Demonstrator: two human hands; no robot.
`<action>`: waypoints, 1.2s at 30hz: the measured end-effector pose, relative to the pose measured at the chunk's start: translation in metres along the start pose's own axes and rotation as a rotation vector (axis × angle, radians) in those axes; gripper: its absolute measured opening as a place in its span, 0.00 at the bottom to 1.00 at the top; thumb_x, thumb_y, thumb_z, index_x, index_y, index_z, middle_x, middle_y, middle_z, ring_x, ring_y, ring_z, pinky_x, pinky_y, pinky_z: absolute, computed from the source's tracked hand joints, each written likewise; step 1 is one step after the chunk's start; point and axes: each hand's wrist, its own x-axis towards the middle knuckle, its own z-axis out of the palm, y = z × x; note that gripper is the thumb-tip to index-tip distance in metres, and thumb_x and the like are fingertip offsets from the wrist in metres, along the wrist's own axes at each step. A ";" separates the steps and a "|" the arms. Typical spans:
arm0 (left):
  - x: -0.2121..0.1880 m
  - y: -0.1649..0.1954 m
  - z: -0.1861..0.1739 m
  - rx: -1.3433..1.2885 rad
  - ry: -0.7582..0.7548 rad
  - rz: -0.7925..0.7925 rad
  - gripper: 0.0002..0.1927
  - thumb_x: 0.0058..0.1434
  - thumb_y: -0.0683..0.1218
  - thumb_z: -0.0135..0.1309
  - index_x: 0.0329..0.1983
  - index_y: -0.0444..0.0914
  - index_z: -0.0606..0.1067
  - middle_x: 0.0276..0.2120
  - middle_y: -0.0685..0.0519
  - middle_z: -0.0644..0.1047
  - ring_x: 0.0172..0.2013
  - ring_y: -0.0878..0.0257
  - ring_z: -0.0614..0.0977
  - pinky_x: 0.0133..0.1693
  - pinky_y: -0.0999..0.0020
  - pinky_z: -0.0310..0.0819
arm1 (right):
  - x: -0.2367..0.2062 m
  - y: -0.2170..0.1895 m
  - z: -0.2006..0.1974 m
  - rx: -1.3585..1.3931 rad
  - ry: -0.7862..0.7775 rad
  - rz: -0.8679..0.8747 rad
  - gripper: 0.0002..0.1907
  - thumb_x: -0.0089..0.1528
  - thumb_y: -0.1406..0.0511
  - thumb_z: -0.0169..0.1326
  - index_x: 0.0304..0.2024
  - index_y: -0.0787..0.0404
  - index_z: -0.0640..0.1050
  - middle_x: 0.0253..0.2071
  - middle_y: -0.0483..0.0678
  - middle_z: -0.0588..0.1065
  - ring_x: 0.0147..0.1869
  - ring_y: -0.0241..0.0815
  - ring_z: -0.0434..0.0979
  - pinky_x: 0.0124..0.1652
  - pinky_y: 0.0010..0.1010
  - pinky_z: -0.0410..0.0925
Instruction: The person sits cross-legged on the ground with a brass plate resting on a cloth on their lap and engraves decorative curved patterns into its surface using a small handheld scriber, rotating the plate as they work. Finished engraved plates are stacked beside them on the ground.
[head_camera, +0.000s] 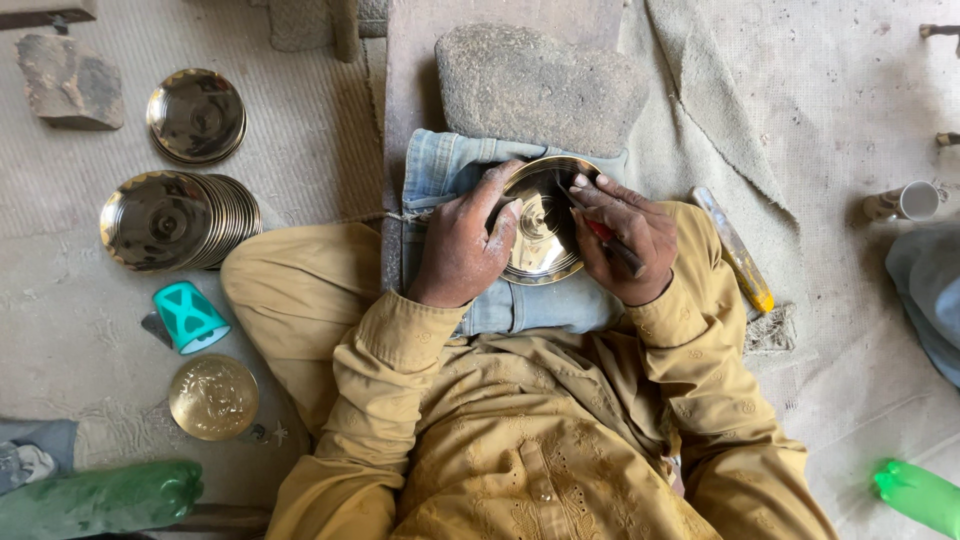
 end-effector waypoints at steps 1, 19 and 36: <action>0.001 0.000 0.000 -0.001 0.000 0.006 0.20 0.69 0.38 0.53 0.64 0.32 0.70 0.46 0.35 0.81 0.46 0.42 0.86 0.46 0.55 0.81 | 0.000 0.000 0.000 0.004 0.005 0.001 0.13 0.63 0.79 0.63 0.44 0.69 0.72 0.46 0.60 0.81 0.54 0.55 0.85 0.60 0.43 0.76; 0.000 0.000 0.000 0.021 0.008 0.010 0.20 0.69 0.38 0.54 0.64 0.32 0.70 0.47 0.35 0.81 0.46 0.41 0.86 0.46 0.55 0.81 | -0.013 -0.002 0.004 0.013 0.061 0.080 0.11 0.63 0.78 0.62 0.41 0.67 0.71 0.43 0.60 0.82 0.52 0.54 0.86 0.59 0.44 0.76; 0.001 0.002 0.002 0.037 0.026 0.007 0.20 0.69 0.38 0.53 0.63 0.32 0.70 0.49 0.35 0.80 0.49 0.41 0.85 0.48 0.55 0.81 | -0.034 0.004 0.009 0.073 0.114 0.134 0.12 0.63 0.78 0.62 0.41 0.66 0.71 0.38 0.55 0.81 0.51 0.52 0.86 0.61 0.48 0.75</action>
